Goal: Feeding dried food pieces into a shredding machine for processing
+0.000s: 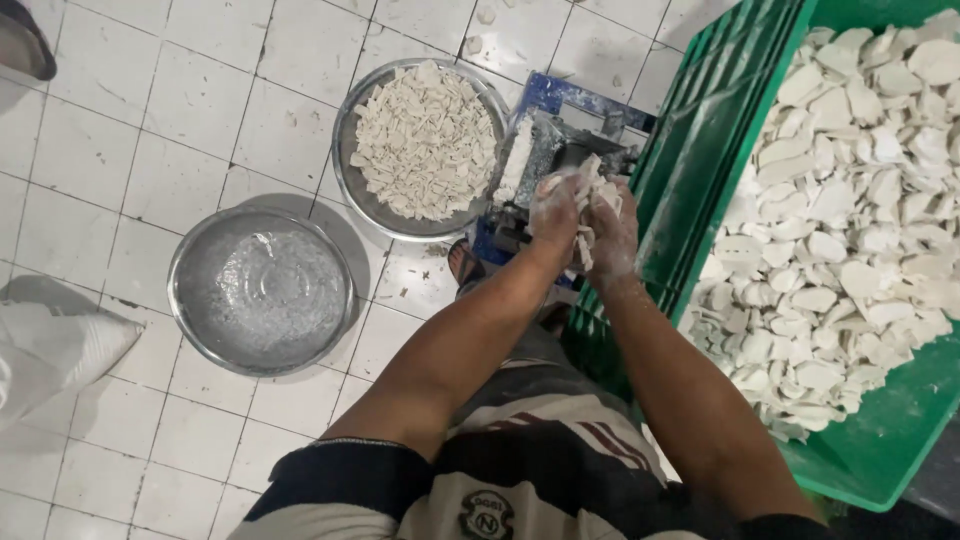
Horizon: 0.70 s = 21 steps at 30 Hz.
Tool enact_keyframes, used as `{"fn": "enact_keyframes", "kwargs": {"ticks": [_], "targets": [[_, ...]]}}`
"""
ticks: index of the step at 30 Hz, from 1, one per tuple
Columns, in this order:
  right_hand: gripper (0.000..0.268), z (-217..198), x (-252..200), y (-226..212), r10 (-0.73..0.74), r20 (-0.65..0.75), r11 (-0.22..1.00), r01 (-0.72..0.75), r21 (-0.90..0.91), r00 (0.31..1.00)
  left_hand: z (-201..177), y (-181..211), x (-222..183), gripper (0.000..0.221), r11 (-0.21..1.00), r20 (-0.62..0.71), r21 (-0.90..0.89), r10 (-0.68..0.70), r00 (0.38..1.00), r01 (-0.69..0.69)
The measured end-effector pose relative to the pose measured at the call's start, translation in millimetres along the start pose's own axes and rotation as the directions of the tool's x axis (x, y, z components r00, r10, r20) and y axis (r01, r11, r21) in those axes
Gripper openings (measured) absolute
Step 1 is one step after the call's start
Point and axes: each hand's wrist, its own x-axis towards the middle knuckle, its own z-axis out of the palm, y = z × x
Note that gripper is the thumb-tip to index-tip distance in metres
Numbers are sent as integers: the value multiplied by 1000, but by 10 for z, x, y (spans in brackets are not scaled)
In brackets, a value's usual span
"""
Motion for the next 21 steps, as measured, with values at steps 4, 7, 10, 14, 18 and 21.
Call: {"fn": "enact_keyframes", "kwargs": {"ticks": [4, 7, 10, 14, 18, 21], "targets": [[59, 198, 182, 77, 12, -158, 999, -18, -32, 987, -8, -168, 378, 32, 969, 74, 246, 16, 997, -34], [63, -137, 703, 484, 77, -194, 997, -76, 13, 978, 39, -111, 546, 35, 945, -15, 316, 96, 995, -86], [66, 109, 526, 245, 209, -129, 976, -198, 89, 969, 96, -188, 566, 40, 910, -92, 408, 118, 989, -71], [56, 240, 473, 98, 365, -220, 924, -382, -39, 905, 160, -263, 608, 49, 824, -215, 564, 87, 973, 51], [55, 441, 423, 22, 359, -316, 932, -356, 70, 878, 161, -316, 659, 56, 730, -332, 661, 77, 940, 174], [47, 660, 219, -359, 267, -338, 803, -403, -440, 902, 248, -408, 796, 62, 639, -451, 706, 74, 890, 305]]}}
